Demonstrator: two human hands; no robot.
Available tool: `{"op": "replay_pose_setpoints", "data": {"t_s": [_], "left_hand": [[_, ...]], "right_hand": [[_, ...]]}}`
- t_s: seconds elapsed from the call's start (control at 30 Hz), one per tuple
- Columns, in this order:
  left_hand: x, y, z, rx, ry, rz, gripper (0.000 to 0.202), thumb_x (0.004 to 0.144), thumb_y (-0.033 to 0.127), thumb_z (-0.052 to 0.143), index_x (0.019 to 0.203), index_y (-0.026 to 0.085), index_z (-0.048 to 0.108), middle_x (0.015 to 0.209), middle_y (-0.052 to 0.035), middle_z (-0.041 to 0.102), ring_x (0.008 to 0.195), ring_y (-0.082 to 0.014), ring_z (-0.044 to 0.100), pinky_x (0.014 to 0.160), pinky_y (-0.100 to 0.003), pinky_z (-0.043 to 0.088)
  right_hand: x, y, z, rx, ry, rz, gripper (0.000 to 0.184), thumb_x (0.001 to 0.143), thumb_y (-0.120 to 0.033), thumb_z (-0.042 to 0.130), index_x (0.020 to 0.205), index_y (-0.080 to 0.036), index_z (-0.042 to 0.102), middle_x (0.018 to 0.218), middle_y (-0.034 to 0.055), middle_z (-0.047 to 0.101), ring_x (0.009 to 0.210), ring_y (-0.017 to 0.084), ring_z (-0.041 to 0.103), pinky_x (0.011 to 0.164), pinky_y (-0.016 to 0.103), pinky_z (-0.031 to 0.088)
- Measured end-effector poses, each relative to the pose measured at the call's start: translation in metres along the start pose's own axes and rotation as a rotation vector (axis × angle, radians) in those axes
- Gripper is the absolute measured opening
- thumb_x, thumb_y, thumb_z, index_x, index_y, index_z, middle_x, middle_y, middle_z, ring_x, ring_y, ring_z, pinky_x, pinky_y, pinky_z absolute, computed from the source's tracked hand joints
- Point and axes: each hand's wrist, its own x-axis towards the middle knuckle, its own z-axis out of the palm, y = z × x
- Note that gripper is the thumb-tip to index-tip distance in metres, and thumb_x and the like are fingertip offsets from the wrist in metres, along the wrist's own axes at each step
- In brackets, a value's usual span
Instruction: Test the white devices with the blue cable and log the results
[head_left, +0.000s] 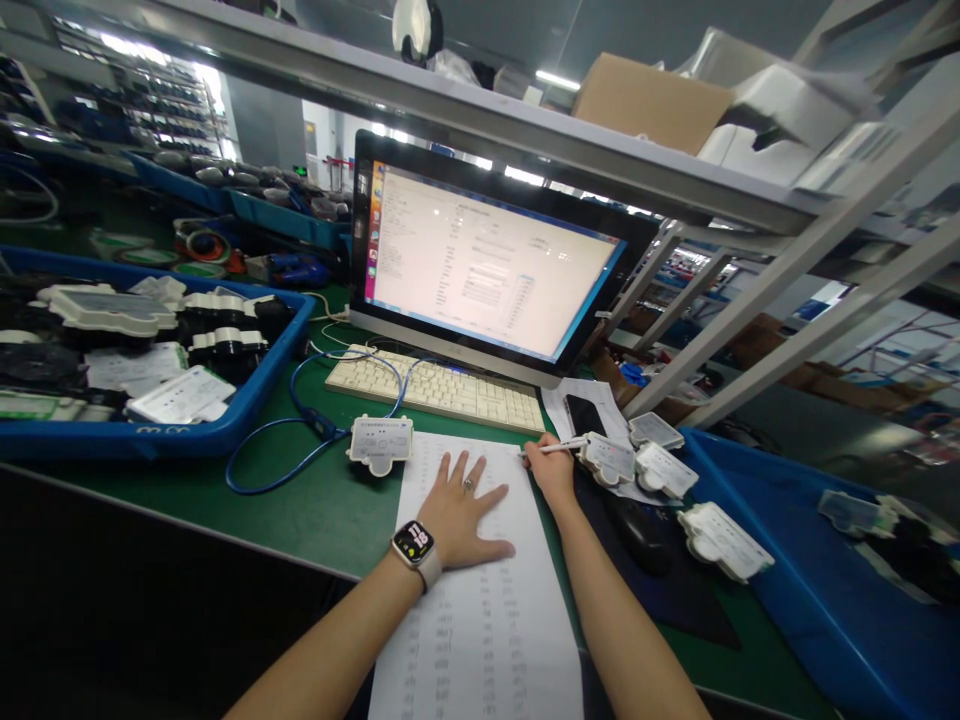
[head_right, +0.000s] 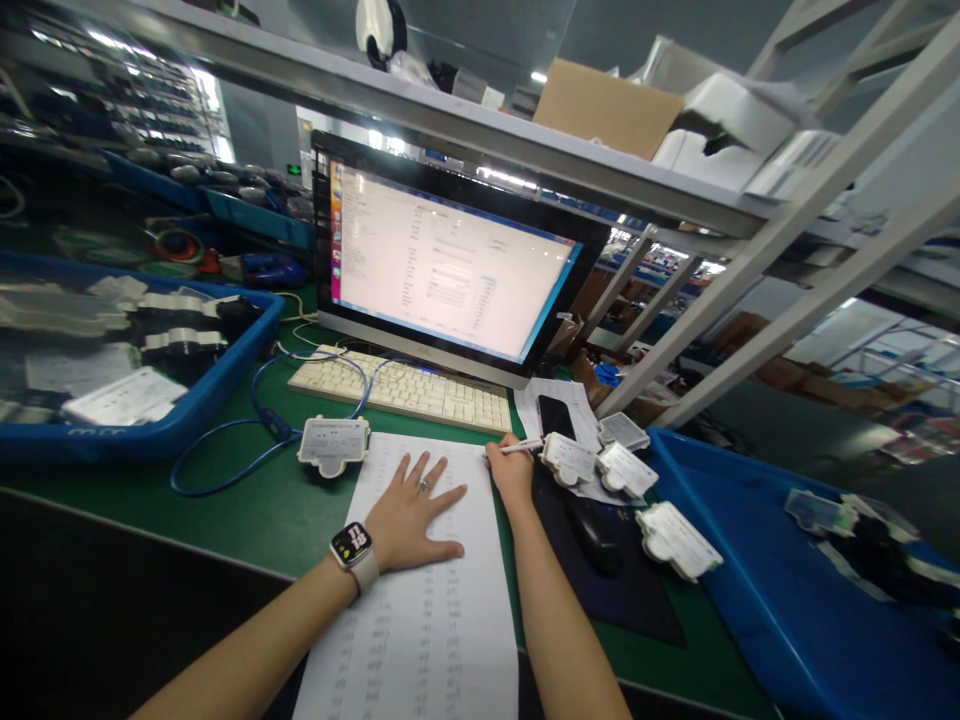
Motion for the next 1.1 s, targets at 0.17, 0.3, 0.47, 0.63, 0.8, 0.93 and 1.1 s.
{"op": "replay_pose_setpoints", "data": {"t_s": [0.17,0.3,0.47,0.63,0.8,0.93,1.1], "left_hand": [[-0.0003,-0.0004,0.0001,0.001,0.002,-0.002,0.079,0.066,0.079,0.041,0.132,0.035,0.041,0.147,-0.0087,0.025,0.135,-0.0397,0.012,0.106,-0.061,0.005],[-0.0002,-0.0008,0.0015,0.005,0.010,0.000,0.080,0.065,0.079,0.042,0.132,0.035,0.040,0.148,-0.0086,0.025,0.135,-0.0397,0.012,0.106,-0.061,0.005],[0.0000,-0.0010,0.0018,-0.001,0.005,-0.002,0.080,0.065,0.079,0.042,0.132,0.035,0.040,0.148,-0.0089,0.024,0.135,-0.0401,0.012,0.106,-0.061,0.004],[0.0001,-0.0015,0.0016,-0.005,0.001,-0.001,0.080,0.065,0.079,0.040,0.132,0.035,0.040,0.148,-0.0084,0.024,0.136,-0.0396,0.010,0.106,-0.060,0.003],[0.0001,-0.0010,0.0010,-0.003,-0.004,-0.004,0.080,0.065,0.079,0.040,0.132,0.035,0.039,0.148,-0.0076,0.024,0.135,-0.0398,0.011,0.106,-0.061,0.003],[0.0003,-0.0007,0.0002,-0.004,-0.005,-0.006,0.080,0.065,0.080,0.040,0.132,0.035,0.040,0.148,-0.0088,0.024,0.135,-0.0402,0.011,0.106,-0.060,0.003],[0.0004,-0.0010,0.0002,0.012,-0.008,-0.002,0.081,0.065,0.080,0.038,0.132,0.035,0.039,0.148,-0.0088,0.023,0.135,-0.0397,0.011,0.106,-0.060,0.004]], "right_hand": [[-0.0002,-0.0004,-0.0002,-0.019,0.029,0.002,0.022,0.065,-0.030,0.048,0.047,-0.025,0.037,0.040,-0.0047,0.048,0.048,0.016,0.047,0.057,0.028,0.037],[-0.0005,-0.0012,-0.0005,-0.018,0.023,0.003,0.021,0.065,-0.030,0.048,0.047,-0.025,0.038,0.042,-0.0041,0.050,0.049,0.016,0.049,0.057,0.028,0.037],[-0.0003,-0.0015,-0.0008,-0.013,0.021,-0.004,0.023,0.065,-0.029,0.049,0.046,-0.025,0.036,0.040,-0.0045,0.048,0.047,0.016,0.047,0.057,0.028,0.037],[0.0004,0.0002,-0.0010,-0.021,0.033,0.002,0.022,0.065,-0.030,0.049,0.047,-0.025,0.036,0.041,-0.0039,0.049,0.049,0.017,0.048,0.059,0.029,0.037],[0.0004,0.0017,-0.0006,-0.016,0.030,0.001,0.022,0.065,-0.031,0.048,0.047,-0.025,0.035,0.040,-0.0040,0.049,0.050,0.017,0.048,0.059,0.028,0.036],[0.0003,0.0012,-0.0006,-0.009,0.034,0.001,0.022,0.064,-0.031,0.048,0.047,-0.026,0.035,0.040,-0.0039,0.049,0.049,0.016,0.047,0.058,0.028,0.036],[0.0004,-0.0014,-0.0015,-0.011,0.050,0.005,0.021,0.064,-0.031,0.047,0.047,-0.025,0.036,0.040,-0.0041,0.048,0.047,0.016,0.046,0.057,0.028,0.036]]}}
